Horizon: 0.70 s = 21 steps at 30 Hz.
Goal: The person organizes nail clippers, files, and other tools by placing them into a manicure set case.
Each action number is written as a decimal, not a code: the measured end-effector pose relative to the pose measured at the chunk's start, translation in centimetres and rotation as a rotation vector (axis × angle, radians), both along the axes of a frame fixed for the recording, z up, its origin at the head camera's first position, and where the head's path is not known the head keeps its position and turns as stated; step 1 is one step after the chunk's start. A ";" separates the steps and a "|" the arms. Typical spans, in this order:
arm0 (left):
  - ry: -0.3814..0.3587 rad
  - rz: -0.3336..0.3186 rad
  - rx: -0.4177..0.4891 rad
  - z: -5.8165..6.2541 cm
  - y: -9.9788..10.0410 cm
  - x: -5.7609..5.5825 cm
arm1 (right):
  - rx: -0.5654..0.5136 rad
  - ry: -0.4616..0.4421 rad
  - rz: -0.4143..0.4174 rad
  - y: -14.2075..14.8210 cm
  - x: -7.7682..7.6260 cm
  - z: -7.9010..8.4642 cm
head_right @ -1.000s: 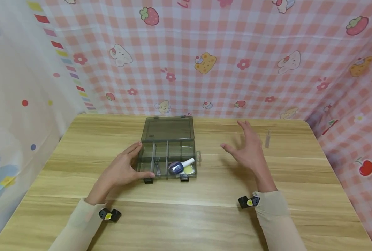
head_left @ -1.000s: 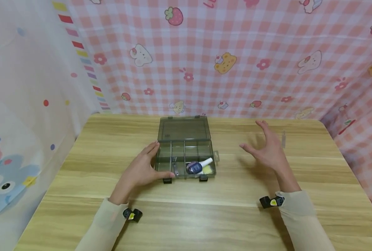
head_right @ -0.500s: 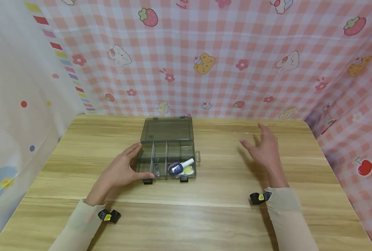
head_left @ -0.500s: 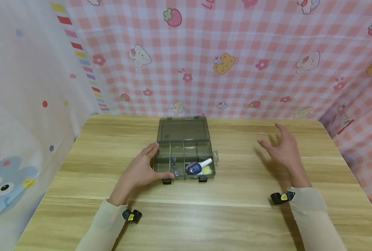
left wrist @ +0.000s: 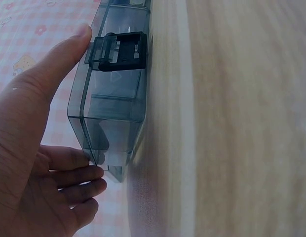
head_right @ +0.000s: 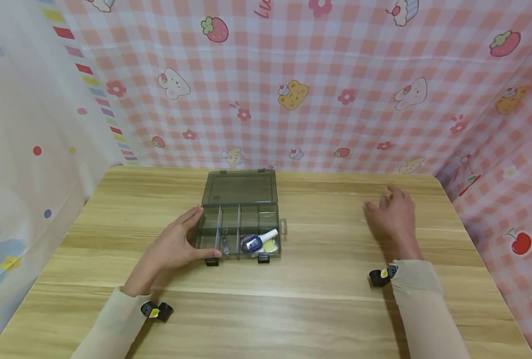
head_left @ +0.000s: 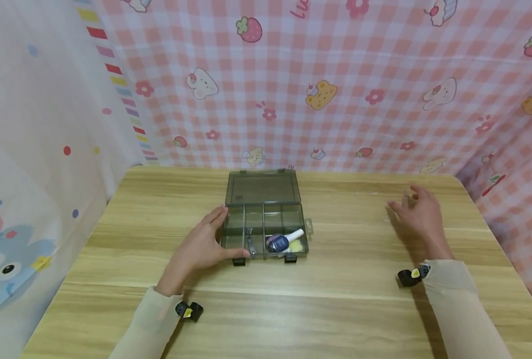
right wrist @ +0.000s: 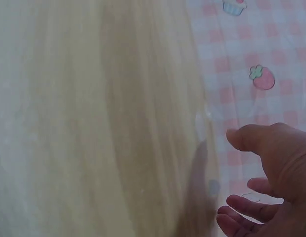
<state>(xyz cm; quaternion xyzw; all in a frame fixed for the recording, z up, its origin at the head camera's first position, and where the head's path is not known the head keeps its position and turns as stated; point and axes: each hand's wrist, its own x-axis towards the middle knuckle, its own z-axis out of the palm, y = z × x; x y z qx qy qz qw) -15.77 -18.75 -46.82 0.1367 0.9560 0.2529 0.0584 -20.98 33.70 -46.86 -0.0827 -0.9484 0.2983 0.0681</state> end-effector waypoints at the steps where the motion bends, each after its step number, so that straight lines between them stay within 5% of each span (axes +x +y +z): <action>1: 0.001 -0.002 0.001 0.0 0.0 0.0 | 0.000 -0.001 -0.008 0.1 0.0 -0.2; 13: 0.005 0.003 0.007 0.0 0.1 0.1 | -0.003 -0.111 -0.248 0.3 0.0 -1.3; 21: 0.019 0.002 0.009 0.1 0.1 0.2 | -0.012 -0.112 -0.326 0.5 -0.2 -1.5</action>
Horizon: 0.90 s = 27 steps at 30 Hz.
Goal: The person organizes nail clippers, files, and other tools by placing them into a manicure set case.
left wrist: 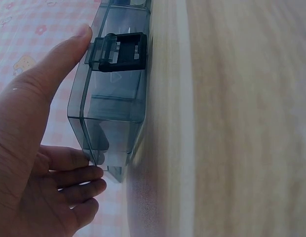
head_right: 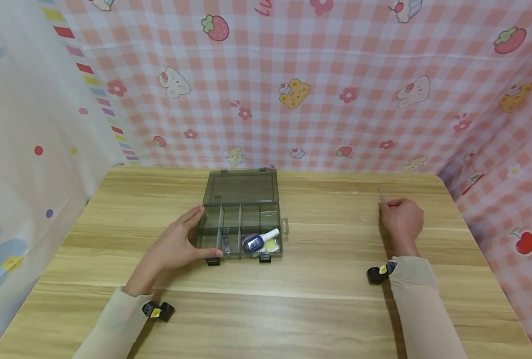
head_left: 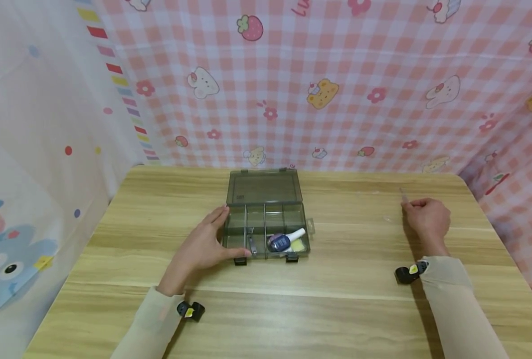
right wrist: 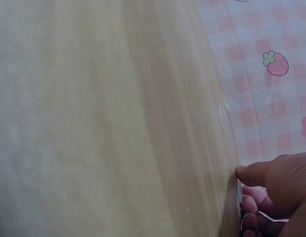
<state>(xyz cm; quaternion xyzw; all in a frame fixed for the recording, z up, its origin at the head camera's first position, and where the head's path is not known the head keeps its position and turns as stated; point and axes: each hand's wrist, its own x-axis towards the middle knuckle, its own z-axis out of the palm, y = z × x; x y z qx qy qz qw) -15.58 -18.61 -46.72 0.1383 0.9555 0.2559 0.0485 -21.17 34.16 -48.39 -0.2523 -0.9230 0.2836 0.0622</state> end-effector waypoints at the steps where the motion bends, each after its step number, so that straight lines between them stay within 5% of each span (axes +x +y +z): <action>1: 0.002 -0.001 0.000 0.0 0.0 0.0 | 0.001 -0.002 -0.001 0.1 0.0 0.0; 27: -0.007 0.001 -0.011 -0.1 0.0 -0.1 | -0.009 0.128 0.096 0.9 0.8 0.0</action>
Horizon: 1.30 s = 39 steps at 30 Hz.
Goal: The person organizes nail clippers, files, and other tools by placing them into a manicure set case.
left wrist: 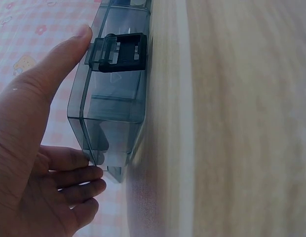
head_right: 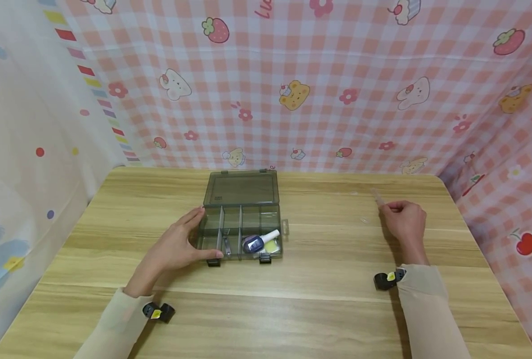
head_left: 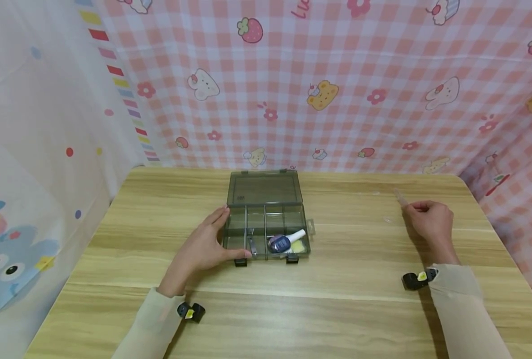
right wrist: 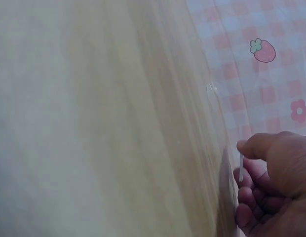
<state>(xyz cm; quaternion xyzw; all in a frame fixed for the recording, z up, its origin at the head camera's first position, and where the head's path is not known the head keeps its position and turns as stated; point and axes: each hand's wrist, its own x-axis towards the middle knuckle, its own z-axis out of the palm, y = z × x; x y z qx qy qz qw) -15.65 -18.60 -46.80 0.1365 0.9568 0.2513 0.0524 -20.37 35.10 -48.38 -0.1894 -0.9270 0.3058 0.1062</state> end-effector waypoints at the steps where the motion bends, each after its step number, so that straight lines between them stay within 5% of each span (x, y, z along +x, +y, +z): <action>1: 0.000 0.000 0.000 0.0 0.0 0.0 | 0.000 0.004 0.006 0.0 0.1 0.0; 31: -0.004 0.007 0.012 0.0 0.0 0.0 | -0.146 0.397 0.160 -4.3 1.8 2.6; 39: -0.001 0.004 0.016 0.1 0.0 0.1 | -0.164 0.424 0.226 -6.1 2.1 3.3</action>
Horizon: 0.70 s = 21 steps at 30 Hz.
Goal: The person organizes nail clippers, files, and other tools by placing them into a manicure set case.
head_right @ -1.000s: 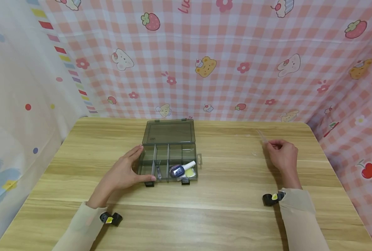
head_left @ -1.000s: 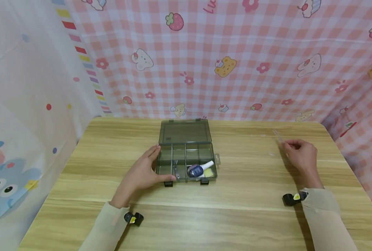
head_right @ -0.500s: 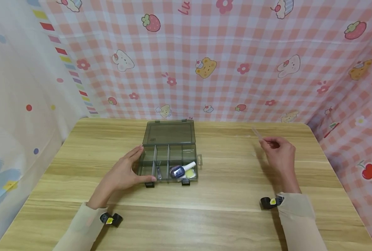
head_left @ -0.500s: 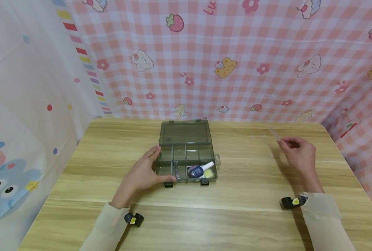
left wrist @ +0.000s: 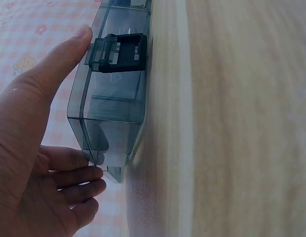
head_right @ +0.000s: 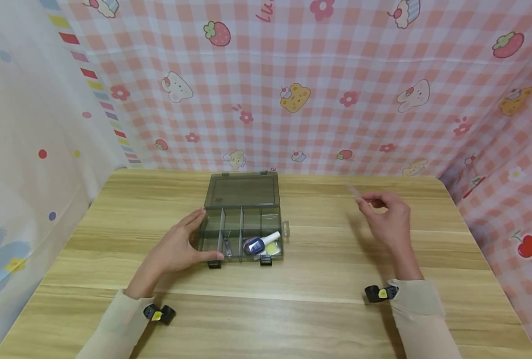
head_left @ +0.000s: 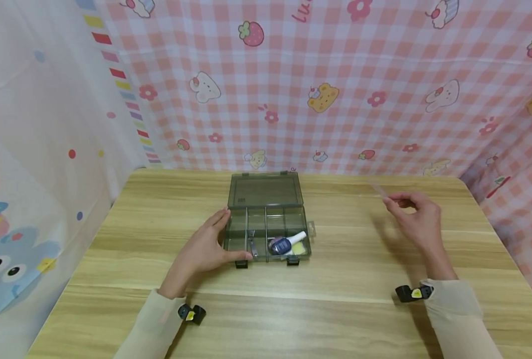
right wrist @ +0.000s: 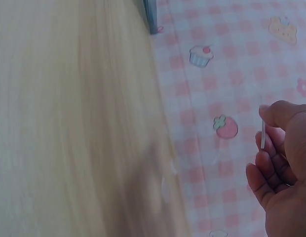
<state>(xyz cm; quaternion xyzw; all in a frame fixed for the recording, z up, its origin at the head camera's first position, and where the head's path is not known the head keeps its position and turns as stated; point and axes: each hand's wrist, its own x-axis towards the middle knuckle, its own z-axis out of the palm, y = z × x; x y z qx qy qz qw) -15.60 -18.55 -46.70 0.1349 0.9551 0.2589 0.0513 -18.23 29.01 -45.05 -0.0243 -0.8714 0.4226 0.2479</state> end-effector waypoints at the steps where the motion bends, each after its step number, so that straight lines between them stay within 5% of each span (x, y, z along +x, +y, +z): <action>1: -0.001 0.000 -0.002 0.0 0.0 0.0 | -0.002 0.006 0.011 -0.2 0.0 0.1; 21: 0.014 -0.012 0.000 -0.1 -0.1 0.0 | 0.083 0.116 0.220 -5.3 0.0 0.3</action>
